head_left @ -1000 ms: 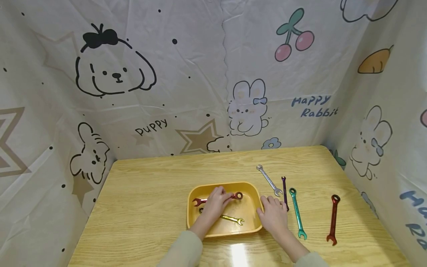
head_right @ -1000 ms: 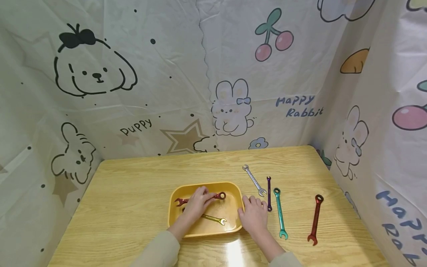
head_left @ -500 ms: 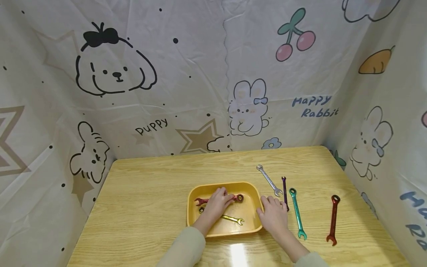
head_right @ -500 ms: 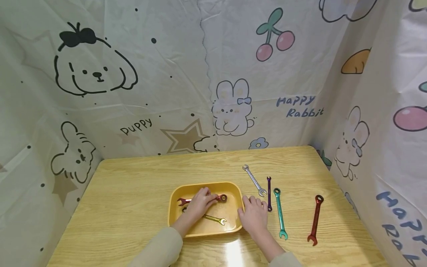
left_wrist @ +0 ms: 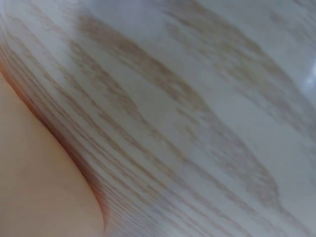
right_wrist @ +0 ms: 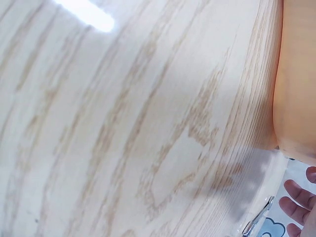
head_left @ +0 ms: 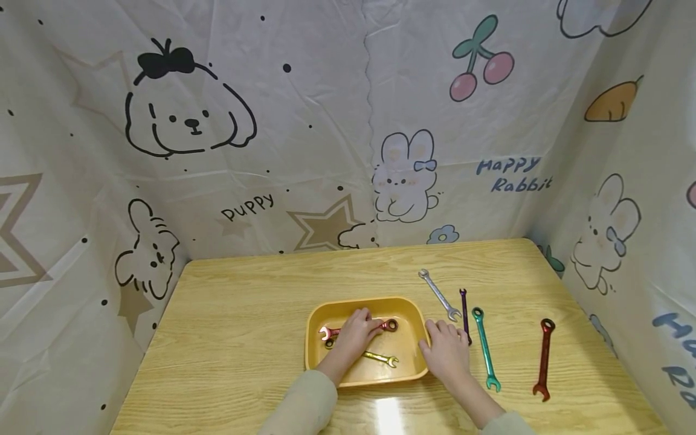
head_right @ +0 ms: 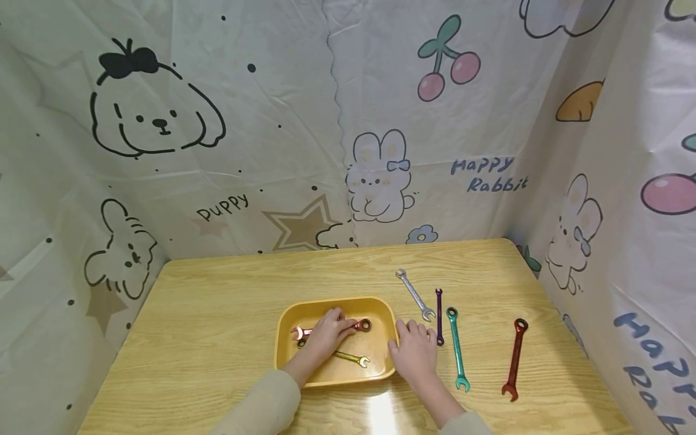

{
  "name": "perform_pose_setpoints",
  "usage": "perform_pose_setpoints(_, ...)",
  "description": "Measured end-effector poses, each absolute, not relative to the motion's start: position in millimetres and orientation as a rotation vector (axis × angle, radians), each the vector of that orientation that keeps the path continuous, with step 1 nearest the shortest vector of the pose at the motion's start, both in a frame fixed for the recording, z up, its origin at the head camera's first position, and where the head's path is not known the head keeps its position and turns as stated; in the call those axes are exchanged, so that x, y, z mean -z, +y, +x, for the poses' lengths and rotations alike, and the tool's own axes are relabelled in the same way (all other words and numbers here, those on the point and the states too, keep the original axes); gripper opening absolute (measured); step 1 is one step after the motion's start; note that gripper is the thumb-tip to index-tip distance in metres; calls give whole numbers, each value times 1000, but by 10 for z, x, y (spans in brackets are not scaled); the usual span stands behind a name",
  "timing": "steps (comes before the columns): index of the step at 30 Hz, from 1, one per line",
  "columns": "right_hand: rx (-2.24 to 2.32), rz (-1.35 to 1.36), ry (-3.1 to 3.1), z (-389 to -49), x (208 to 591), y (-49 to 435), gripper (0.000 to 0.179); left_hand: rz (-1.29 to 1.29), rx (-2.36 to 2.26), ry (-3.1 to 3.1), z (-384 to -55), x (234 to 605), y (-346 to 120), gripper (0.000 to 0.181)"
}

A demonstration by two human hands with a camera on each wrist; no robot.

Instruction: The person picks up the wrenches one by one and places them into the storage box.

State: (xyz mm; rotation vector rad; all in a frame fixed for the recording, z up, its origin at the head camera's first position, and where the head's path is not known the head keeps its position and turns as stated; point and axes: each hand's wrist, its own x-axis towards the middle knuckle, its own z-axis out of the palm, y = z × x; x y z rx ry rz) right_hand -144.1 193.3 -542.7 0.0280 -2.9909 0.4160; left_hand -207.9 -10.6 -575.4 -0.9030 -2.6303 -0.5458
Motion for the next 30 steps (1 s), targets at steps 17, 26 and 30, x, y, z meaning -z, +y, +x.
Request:
perform_pose_setpoints(17,-407,31,-2999,-1442,5427,1927,36,-827,595,-2700,-2061,5762,-96,17)
perform_pose_setpoints(26,-408,28,-3001,-1436,5416,1923,37,-783,482,-2765,-2041,5743,-71,19)
perform_pose_setpoints(30,-413,28,-2996,-1437,5413,1919,37,-754,436,-2795,-2020,5724,-58,20)
